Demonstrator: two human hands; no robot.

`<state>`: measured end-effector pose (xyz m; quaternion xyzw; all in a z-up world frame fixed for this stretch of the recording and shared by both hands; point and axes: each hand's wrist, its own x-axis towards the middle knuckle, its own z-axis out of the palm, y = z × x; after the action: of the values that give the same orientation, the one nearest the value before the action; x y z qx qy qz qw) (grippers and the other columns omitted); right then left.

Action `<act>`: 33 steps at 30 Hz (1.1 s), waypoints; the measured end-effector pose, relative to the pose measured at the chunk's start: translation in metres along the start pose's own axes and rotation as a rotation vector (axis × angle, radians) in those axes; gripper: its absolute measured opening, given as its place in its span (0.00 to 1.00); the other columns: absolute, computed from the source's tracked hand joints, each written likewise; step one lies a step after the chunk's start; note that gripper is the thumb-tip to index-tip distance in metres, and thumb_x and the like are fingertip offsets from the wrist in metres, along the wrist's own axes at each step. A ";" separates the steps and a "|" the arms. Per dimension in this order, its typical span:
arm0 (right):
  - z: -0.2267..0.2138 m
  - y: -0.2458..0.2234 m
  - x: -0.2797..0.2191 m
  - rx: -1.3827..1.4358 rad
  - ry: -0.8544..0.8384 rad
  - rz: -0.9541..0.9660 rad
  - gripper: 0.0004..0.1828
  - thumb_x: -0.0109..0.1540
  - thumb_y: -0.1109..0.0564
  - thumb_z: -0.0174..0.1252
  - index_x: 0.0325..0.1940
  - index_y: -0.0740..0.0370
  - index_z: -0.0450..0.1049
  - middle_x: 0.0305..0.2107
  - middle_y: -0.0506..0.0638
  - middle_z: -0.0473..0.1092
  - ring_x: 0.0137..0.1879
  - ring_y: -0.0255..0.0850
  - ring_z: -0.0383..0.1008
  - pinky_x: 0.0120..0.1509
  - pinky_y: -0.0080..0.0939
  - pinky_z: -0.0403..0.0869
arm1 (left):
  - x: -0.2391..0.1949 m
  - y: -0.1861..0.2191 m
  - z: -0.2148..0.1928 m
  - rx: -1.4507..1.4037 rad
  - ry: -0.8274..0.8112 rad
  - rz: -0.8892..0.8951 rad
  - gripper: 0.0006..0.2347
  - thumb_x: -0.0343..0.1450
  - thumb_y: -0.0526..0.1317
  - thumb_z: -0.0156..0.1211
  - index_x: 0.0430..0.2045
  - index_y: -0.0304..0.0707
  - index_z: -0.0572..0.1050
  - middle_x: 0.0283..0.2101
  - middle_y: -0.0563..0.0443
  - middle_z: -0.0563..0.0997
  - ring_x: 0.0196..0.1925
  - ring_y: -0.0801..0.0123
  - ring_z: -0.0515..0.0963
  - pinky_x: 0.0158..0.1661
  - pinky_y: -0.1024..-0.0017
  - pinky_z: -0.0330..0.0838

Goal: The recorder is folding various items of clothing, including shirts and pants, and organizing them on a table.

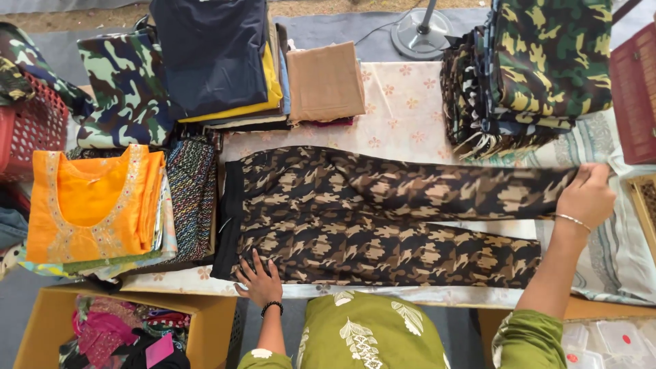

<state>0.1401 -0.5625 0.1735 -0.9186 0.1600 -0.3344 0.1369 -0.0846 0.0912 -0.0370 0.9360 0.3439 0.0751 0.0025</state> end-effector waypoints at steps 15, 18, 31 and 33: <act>0.098 0.091 -0.042 -0.286 -0.078 0.091 0.09 0.70 0.48 0.59 0.48 0.52 0.78 0.37 0.59 0.76 0.40 0.60 0.77 0.40 0.63 0.72 | 0.008 0.024 -0.016 -0.042 0.069 -0.004 0.18 0.79 0.51 0.47 0.66 0.59 0.63 0.73 0.45 0.61 0.73 0.46 0.58 0.62 0.40 0.51; 0.126 0.094 -0.066 -0.360 -0.219 0.055 0.14 0.68 0.46 0.57 0.53 0.53 0.75 0.46 0.60 0.74 0.51 0.61 0.75 0.48 0.69 0.71 | 0.023 0.045 -0.021 -0.167 0.102 0.088 0.17 0.77 0.45 0.53 0.62 0.56 0.65 0.72 0.45 0.62 0.72 0.47 0.60 0.61 0.43 0.53; 0.178 0.031 -0.149 -0.252 -0.930 0.596 0.42 0.67 0.25 0.32 0.83 0.34 0.38 0.80 0.49 0.23 0.83 0.63 0.19 0.76 0.84 0.37 | 0.085 0.110 -0.013 -0.106 -0.184 0.420 0.36 0.68 0.39 0.60 0.72 0.66 0.52 0.77 0.56 0.49 0.76 0.47 0.53 0.63 0.34 0.52; 0.174 0.028 -0.151 -0.260 -0.930 0.585 0.41 0.67 0.25 0.29 0.83 0.32 0.35 0.79 0.48 0.21 0.82 0.62 0.17 0.75 0.84 0.35 | 0.094 0.110 -0.013 -0.106 -0.231 0.421 0.34 0.69 0.40 0.59 0.72 0.66 0.52 0.77 0.55 0.50 0.75 0.46 0.53 0.62 0.33 0.52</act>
<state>0.1392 -0.5048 -0.0510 -0.8958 0.3709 0.1801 0.1657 0.0555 0.0672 -0.0052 0.9879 0.1344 -0.0155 0.0751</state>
